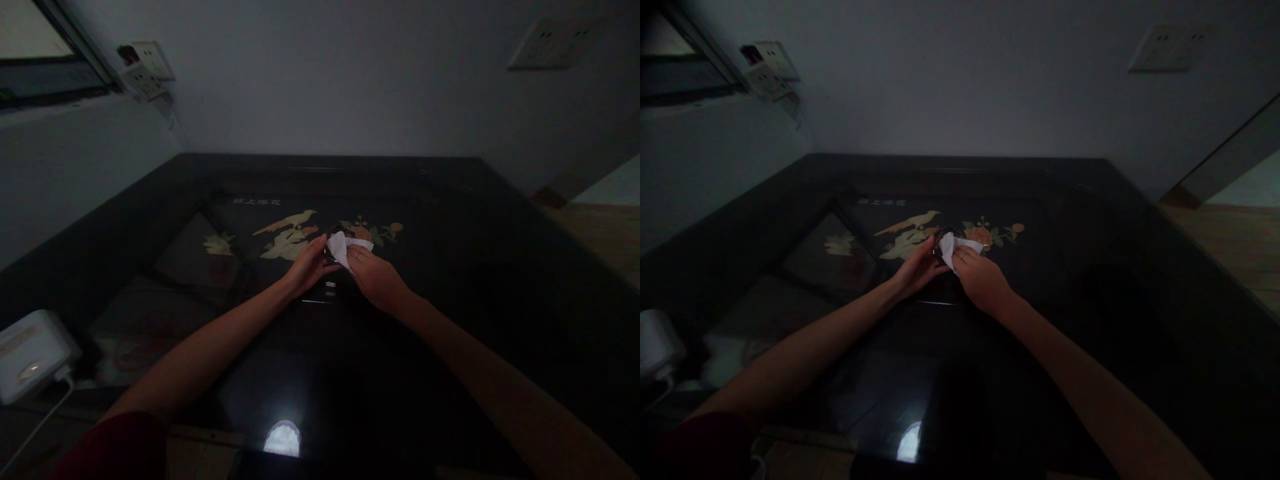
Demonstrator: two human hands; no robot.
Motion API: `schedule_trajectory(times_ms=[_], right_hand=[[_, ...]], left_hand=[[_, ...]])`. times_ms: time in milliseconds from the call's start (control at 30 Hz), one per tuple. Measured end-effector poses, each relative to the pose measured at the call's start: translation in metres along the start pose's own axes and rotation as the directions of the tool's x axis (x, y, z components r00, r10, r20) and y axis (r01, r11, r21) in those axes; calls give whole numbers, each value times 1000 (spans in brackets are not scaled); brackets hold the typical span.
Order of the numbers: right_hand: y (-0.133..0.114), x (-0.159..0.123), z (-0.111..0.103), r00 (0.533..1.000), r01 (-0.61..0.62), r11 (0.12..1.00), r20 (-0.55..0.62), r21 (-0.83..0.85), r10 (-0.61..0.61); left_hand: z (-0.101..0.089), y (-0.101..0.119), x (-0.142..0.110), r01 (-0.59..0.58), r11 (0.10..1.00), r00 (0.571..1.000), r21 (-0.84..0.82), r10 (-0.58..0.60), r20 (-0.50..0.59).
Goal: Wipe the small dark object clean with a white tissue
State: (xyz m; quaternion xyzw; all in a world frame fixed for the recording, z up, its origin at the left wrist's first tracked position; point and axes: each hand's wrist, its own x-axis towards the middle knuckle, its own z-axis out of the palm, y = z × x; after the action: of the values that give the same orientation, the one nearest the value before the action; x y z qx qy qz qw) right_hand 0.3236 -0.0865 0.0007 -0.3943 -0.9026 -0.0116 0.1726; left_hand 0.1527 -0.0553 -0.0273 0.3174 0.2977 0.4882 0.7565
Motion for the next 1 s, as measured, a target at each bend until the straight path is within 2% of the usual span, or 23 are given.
schedule_trajectory(times_ms=[167, 433, 567, 700, 800, 1000], right_hand=[[2, -1, 0, 996, -73, 986, -36, 149, 79], [-3, 0, 0, 980, -107, 937, -126, 333, 157], [-9, 0, -4, 966, -114, 901, -166, 417, 199], [-14, -1, -8, 962, -142, 855, -136, 498, 239], [-16, -1, -8, 966, -160, 856, -100, 491, 238], [-15, -1, -4, 984, -117, 937, -93, 328, 155]], left_hand=[[1, 3, -3, 22, 998, 995, -62, -16, 99], [1, 1, -4, 54, 998, 984, -30, -48, 169], [2, -2, -6, 58, 998, 983, 1, -58, 174], [2, -2, -6, 44, 999, 987, -23, -40, 156], [1, -2, -5, 48, 998, 990, -38, -43, 132], [-2, -5, -1, 12, 999, 997, -52, -8, 70]])
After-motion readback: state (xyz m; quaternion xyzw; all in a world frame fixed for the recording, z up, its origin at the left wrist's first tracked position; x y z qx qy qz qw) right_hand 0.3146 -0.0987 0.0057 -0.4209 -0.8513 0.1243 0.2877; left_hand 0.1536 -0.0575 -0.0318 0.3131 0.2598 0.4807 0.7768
